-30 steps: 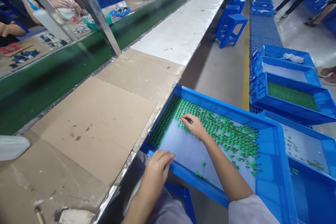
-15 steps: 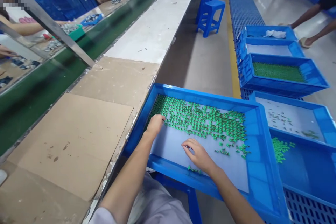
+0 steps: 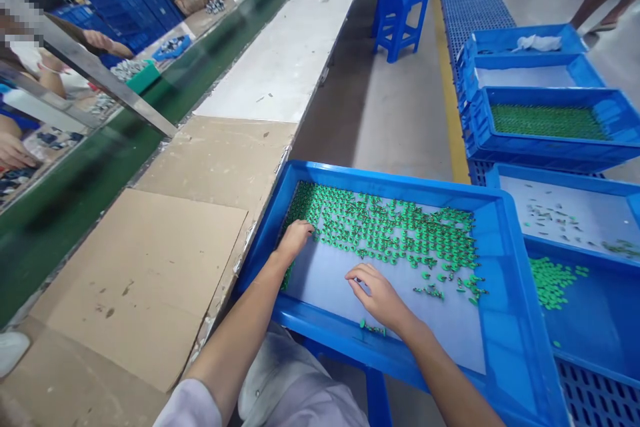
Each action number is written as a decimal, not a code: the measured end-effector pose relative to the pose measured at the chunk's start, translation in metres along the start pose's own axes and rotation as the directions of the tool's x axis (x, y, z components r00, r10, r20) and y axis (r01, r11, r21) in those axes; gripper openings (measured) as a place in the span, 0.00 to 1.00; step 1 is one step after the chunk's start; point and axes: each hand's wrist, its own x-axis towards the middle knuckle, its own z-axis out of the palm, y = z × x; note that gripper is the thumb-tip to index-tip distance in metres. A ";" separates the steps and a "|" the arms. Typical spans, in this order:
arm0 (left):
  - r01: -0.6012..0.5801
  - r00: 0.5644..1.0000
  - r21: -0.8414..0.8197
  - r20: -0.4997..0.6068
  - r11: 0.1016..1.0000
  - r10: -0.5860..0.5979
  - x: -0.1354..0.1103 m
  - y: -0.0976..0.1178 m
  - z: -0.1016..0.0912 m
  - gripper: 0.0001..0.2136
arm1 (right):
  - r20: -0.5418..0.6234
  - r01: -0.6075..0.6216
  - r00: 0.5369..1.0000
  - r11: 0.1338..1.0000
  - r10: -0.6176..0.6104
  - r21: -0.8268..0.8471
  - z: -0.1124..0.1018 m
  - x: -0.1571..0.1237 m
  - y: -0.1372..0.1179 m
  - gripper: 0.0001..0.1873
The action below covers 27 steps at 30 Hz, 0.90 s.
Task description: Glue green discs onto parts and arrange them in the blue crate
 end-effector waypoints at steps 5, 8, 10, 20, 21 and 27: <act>-0.030 0.998 -0.017 -0.058 0.999 0.029 0.002 -0.004 0.002 0.10 | 0.006 -0.023 1.000 1.000 0.023 -0.001 -0.001 0.002 0.000 0.11; -0.047 0.995 -0.035 -0.094 0.998 0.044 0.001 -0.006 0.002 0.12 | 0.012 -0.025 1.000 1.000 0.025 -0.001 0.000 0.003 0.000 0.11; -0.050 0.992 -0.046 -0.119 0.998 0.045 -0.001 -0.007 0.002 0.12 | 0.014 -0.021 1.000 1.000 0.021 -0.003 0.000 0.002 0.001 0.11; 0.003 0.983 -0.049 -0.184 0.999 -0.012 -0.006 -0.015 0.004 0.11 | 0.006 0.008 1.000 0.998 -0.008 -0.057 0.002 0.002 0.003 0.10; 0.004 0.983 -0.048 -0.184 0.999 -0.012 -0.006 -0.016 0.004 0.11 | -0.002 0.024 1.000 0.997 -0.024 -0.076 0.002 0.002 0.002 0.10; 0.009 0.985 -0.056 -0.173 0.998 -0.018 -0.011 -0.017 0.004 0.10 | -0.013 0.038 0.999 0.957 -0.043 -0.286 0.005 0.029 -0.010 0.10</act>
